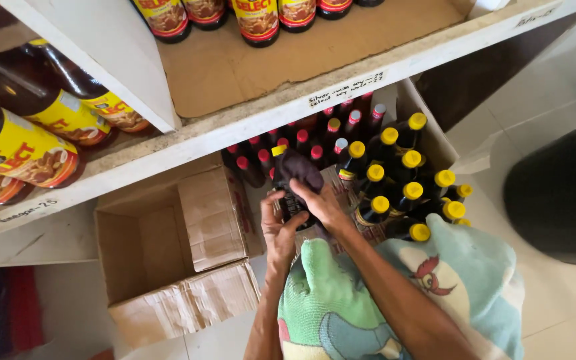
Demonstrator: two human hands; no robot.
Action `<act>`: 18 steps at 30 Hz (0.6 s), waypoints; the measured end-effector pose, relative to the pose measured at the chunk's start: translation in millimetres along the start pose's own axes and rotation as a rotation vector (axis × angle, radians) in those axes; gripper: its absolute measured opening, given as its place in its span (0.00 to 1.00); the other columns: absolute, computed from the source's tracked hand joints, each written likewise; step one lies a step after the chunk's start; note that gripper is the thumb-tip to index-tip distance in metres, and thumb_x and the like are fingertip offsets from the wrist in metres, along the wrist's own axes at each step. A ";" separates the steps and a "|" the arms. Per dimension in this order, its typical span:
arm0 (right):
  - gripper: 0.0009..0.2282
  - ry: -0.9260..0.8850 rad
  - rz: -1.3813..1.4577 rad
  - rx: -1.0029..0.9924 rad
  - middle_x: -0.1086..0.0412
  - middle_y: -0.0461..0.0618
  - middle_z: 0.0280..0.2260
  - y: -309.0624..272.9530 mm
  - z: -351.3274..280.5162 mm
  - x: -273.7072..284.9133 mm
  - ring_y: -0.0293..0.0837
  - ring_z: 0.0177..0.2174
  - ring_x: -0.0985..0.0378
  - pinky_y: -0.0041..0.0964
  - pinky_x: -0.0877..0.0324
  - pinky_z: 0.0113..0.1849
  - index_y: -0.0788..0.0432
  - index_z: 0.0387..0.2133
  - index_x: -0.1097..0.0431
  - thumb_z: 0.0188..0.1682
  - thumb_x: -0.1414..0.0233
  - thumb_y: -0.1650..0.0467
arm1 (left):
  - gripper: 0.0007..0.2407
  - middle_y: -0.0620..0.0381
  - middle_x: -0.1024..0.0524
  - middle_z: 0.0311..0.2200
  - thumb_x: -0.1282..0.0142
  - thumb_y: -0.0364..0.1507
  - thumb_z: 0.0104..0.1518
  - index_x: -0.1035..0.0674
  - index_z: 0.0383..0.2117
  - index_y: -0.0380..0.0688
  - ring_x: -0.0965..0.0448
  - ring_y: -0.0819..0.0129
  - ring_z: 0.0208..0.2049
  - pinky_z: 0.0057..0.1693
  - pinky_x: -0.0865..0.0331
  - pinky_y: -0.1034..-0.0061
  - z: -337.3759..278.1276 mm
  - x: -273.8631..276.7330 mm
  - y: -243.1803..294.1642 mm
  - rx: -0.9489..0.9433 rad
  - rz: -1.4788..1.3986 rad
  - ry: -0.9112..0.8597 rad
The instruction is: Stocking and organizing soy sauce bottles on a grocery store shelf.
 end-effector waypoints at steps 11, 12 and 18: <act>0.43 -0.336 0.492 0.143 0.30 0.42 0.56 -31.2 -28.0 -10.8 0.38 0.57 0.30 0.34 0.41 0.60 0.61 0.70 0.47 0.34 0.47 0.67 | 0.46 0.52 0.41 0.64 0.40 0.09 0.33 0.41 0.67 0.52 0.32 0.56 0.58 0.54 0.27 0.67 -3.3 -21.3 64.2 -0.186 -0.021 0.123; 0.41 -0.324 0.650 0.016 0.28 0.44 0.51 -20.4 -26.5 -9.8 0.42 0.52 0.26 0.37 0.38 0.58 0.60 0.68 0.45 0.33 0.47 0.65 | 0.46 0.51 0.42 0.65 0.41 0.09 0.34 0.42 0.68 0.51 0.33 0.55 0.59 0.52 0.26 0.65 -2.9 -22.1 63.9 -0.172 -0.070 0.138; 0.11 -0.378 1.079 -0.103 0.25 0.51 0.42 45.8 -10.3 0.3 0.52 0.44 0.22 0.50 0.30 0.50 0.58 0.42 0.28 0.55 0.47 0.64 | 0.48 0.52 0.44 0.66 0.38 0.08 0.35 0.45 0.69 0.52 0.35 0.57 0.61 0.57 0.29 0.67 -8.2 -32.1 72.9 -0.233 -0.049 0.142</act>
Point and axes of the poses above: each hand's wrist, its own z-axis towards the middle knuckle, its own x-axis out of the back of the hand, y = z × x, the point moved 9 cm from there along z, towards the middle knuckle
